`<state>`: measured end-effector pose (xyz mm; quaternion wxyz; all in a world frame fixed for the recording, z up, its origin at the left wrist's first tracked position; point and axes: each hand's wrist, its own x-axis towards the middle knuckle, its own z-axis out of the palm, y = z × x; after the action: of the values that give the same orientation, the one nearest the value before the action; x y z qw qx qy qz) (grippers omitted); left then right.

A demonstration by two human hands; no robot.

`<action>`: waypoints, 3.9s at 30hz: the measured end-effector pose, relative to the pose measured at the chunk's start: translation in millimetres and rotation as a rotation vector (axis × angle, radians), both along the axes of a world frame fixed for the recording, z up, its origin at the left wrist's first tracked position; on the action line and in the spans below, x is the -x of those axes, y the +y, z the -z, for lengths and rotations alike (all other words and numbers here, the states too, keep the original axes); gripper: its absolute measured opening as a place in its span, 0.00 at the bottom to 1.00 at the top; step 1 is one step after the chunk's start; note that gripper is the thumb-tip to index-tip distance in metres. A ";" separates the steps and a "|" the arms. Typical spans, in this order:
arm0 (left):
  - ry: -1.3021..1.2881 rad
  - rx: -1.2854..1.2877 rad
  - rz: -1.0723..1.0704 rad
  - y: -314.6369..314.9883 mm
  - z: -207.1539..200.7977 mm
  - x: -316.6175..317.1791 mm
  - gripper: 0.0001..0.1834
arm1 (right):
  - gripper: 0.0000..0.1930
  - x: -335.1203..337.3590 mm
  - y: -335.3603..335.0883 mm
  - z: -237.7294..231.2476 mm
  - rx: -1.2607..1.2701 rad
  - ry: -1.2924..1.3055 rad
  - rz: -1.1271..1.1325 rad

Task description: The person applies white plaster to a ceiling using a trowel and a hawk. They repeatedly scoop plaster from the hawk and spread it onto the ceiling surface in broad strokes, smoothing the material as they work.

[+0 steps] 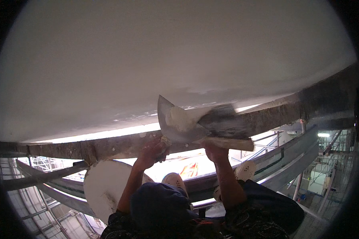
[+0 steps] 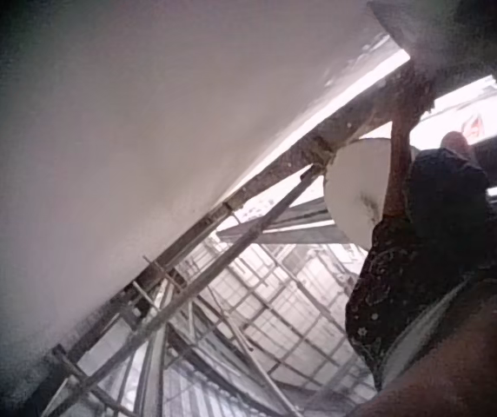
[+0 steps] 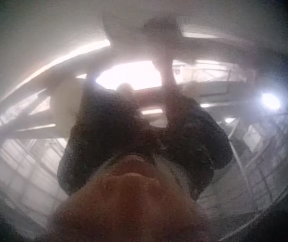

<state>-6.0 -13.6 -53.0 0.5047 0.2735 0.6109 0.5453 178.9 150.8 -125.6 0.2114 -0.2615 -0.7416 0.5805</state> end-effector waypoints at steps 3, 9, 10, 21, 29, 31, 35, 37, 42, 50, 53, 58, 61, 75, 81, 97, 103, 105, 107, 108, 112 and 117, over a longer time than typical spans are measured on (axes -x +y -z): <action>0.026 0.044 0.087 25.9 -13.3 -2.6 0.16 | 0.12 10.5 12.5 -69.0 0.368 -0.270 -0.026; 0.868 0.069 0.057 -0.3 71.5 -0.3 0.17 | 0.23 -29.6 47.7 29.9 0.063 -0.371 0.079; 0.750 0.225 0.141 7.2 53.0 -0.8 0.17 | 0.25 -50.7 70.2 65.2 0.129 -0.404 0.346; 0.227 0.238 -0.160 40.1 16.6 -32.3 0.13 | 0.14 -268.0 482.0 63.0 -0.765 -0.632 1.272; 0.244 0.499 -0.178 30.0 32.0 -29.1 0.12 | 0.17 -270.6 596.6 18.3 -0.460 -0.099 1.314; 0.281 0.555 -0.184 14.0 26.6 -30.8 0.12 | 0.20 -222.7 580.0 0.0 -0.212 -0.023 1.273; 0.388 0.552 -0.038 9.3 52.1 -21.7 0.11 | 0.25 -228.4 548.2 1.0 -0.038 0.031 1.135; 0.597 0.521 0.070 -16.8 79.8 -11.8 0.11 | 0.25 -205.6 520.4 8.7 -0.129 0.099 1.028; 0.602 0.549 0.126 2.2 48.6 -17.6 0.09 | 0.26 -103.2 384.9 30.3 -0.134 0.210 0.963; 1.106 0.373 -0.062 -132.6 175.5 16.9 0.09 | 0.40 29.6 216.4 92.8 -0.280 0.139 0.811; 0.673 0.217 -0.243 -69.5 59.9 -5.1 0.14 | 0.42 66.9 148.3 44.9 -0.542 0.144 0.769; -0.352 0.151 -0.514 -82.8 9.4 -9.5 0.23 | 0.37 134.3 66.5 29.5 -0.296 0.340 0.788; -0.029 0.138 -0.490 -86.4 -14.4 -15.1 0.24 | 0.32 162.1 27.2 27.7 -0.307 0.164 0.814; -0.089 0.263 -0.543 -112.3 16.2 -0.3 0.20 | 0.25 136.4 -70.5 68.3 0.400 0.209 0.262; 0.043 0.280 -0.371 -102.1 19.0 -3.1 0.18 | 0.15 37.2 -11.8 90.5 -0.106 -0.185 0.014; -0.006 0.037 -0.231 -43.2 21.2 5.1 0.13 | 0.22 6.8 15.2 -3.1 0.181 -0.316 -0.053; 0.124 0.218 -0.143 -38.5 0.1 12.5 0.16 | 0.18 -22.5 72.2 -49.6 0.286 -0.104 0.188; 0.023 0.207 -0.108 -36.7 5.3 7.5 0.16 | 0.22 -23.1 76.8 -54.5 0.861 0.829 0.397; 0.247 0.182 -0.044 -28.4 7.1 -6.0 0.16 | 0.24 -27.8 83.0 -54.2 0.898 0.923 0.468; 0.266 0.196 -0.010 -21.0 7.1 -9.8 0.16 | 0.22 -17.5 73.6 -76.9 0.871 0.967 0.492; 0.396 0.243 0.092 -3.2 -4.4 -16.5 0.14 | 0.12 -13.0 56.4 -85.1 0.997 1.107 0.501; 0.502 -0.016 -0.013 -3.1 -12.6 -16.1 0.10 | 0.15 -14.4 29.8 -52.9 1.079 1.163 0.192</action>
<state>10.1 -16.7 -40.4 0.3313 0.4005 0.7146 0.4682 193.3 180.6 -72.7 0.4577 -0.0458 -0.1035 0.8819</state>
